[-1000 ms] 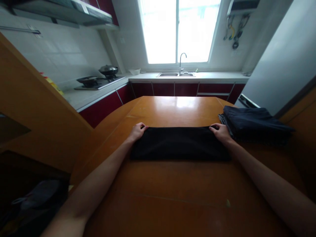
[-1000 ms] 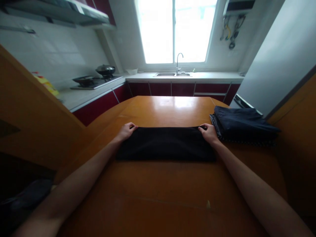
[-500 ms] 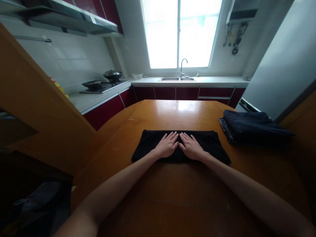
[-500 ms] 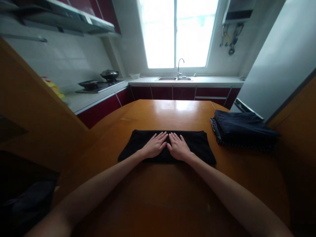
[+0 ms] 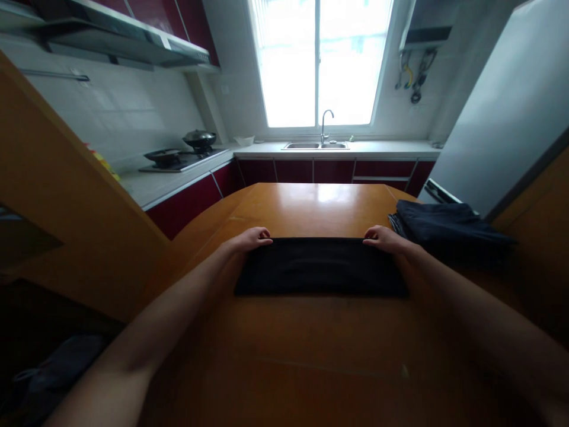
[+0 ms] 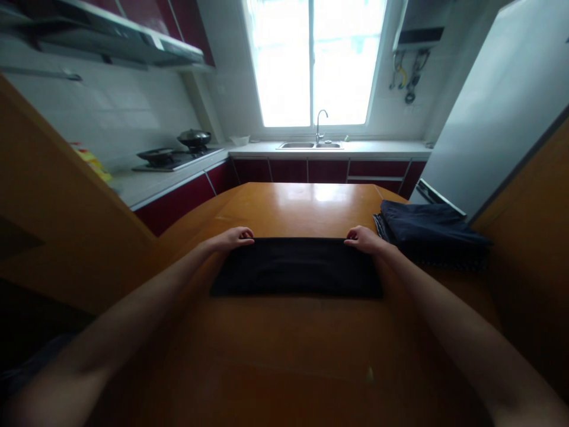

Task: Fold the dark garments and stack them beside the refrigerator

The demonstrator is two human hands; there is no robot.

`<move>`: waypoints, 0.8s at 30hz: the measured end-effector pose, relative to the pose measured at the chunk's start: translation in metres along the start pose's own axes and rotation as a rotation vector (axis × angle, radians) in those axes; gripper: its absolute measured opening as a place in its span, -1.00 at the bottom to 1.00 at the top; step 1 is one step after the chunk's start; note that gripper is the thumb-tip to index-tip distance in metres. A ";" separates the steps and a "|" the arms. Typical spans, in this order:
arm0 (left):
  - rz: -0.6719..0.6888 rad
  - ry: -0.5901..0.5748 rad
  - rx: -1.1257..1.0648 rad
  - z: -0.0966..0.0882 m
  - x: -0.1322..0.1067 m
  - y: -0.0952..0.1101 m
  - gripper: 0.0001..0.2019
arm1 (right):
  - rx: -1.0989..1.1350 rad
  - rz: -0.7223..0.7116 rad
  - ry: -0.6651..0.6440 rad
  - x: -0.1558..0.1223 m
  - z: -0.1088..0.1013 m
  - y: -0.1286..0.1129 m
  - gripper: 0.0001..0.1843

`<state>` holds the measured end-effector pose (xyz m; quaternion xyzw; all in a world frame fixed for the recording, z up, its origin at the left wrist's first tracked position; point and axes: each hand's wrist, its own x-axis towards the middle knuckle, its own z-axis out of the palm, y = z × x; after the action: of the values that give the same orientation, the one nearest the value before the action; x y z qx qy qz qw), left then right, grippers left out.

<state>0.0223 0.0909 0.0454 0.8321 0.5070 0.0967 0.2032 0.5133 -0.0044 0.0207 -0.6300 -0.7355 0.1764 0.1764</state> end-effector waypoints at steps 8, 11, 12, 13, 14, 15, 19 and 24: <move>-0.072 -0.349 -0.191 -0.033 0.023 0.026 -0.62 | 0.136 0.062 -0.414 0.024 -0.038 -0.021 -0.50; -0.031 -0.340 -0.224 -0.042 0.024 0.032 -0.61 | 0.135 0.025 -0.417 0.025 -0.050 -0.028 -0.49; -0.005 -0.315 -0.232 -0.047 0.024 0.033 -0.59 | 0.124 0.005 -0.397 0.026 -0.056 -0.030 -0.49; 0.030 -0.273 -0.228 -0.053 0.023 0.034 -0.56 | 0.110 -0.018 -0.362 0.027 -0.064 -0.032 -0.49; 0.069 -0.219 -0.213 -0.061 0.021 0.036 -0.54 | 0.091 -0.042 -0.313 0.027 -0.073 -0.034 -0.49; 0.110 -0.156 -0.188 -0.070 0.018 0.038 -0.55 | 0.067 -0.070 -0.248 0.028 -0.084 -0.036 -0.50; 0.249 0.202 -0.078 -0.105 -0.007 0.053 -0.71 | -0.051 -0.239 0.126 0.018 -0.127 -0.047 -0.65; 0.380 0.502 0.049 -0.099 -0.058 0.063 -0.69 | -0.259 -0.383 0.333 -0.027 -0.128 -0.059 -0.92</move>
<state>0.0095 0.0386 0.1643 0.8667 0.3789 0.3231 0.0296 0.5276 -0.0346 0.1599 -0.5170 -0.8184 -0.0617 0.2431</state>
